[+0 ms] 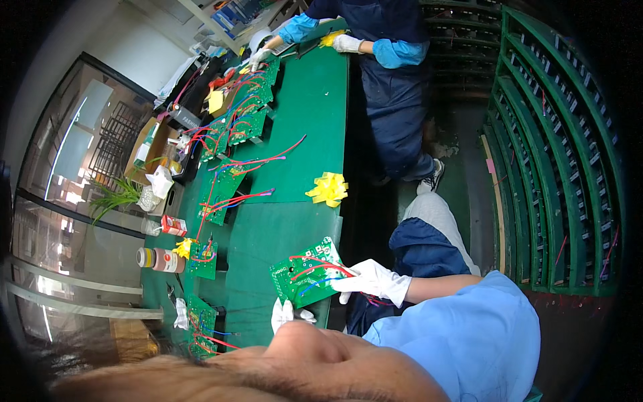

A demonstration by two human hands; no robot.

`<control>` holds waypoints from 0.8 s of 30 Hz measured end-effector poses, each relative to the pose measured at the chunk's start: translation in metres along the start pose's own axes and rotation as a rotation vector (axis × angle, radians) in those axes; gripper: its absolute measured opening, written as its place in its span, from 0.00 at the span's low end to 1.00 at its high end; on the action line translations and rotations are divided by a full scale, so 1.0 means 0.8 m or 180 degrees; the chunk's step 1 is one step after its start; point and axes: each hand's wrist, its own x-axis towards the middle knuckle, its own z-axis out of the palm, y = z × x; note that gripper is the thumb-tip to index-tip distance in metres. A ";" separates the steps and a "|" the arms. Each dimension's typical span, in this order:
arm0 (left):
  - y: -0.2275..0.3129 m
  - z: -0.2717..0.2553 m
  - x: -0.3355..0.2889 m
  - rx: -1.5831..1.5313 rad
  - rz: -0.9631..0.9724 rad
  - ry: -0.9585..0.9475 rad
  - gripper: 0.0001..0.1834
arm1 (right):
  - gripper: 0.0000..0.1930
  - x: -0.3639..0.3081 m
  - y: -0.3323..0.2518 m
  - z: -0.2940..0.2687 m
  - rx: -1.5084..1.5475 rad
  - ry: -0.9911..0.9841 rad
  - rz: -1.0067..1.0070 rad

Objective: The person handles green circuit boards with attached wires, flipping them over to inspect both sides and aligning components. They pick up and place down multiple boards on a green workbench, occasionally adjusting the wires and checking the board's surface.

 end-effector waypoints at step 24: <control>0.013 -0.007 0.012 0.0115 0.0164 -0.0119 0.24 | 0.15 0.015 -0.021 0.007 0.0041 -0.0217 0.0205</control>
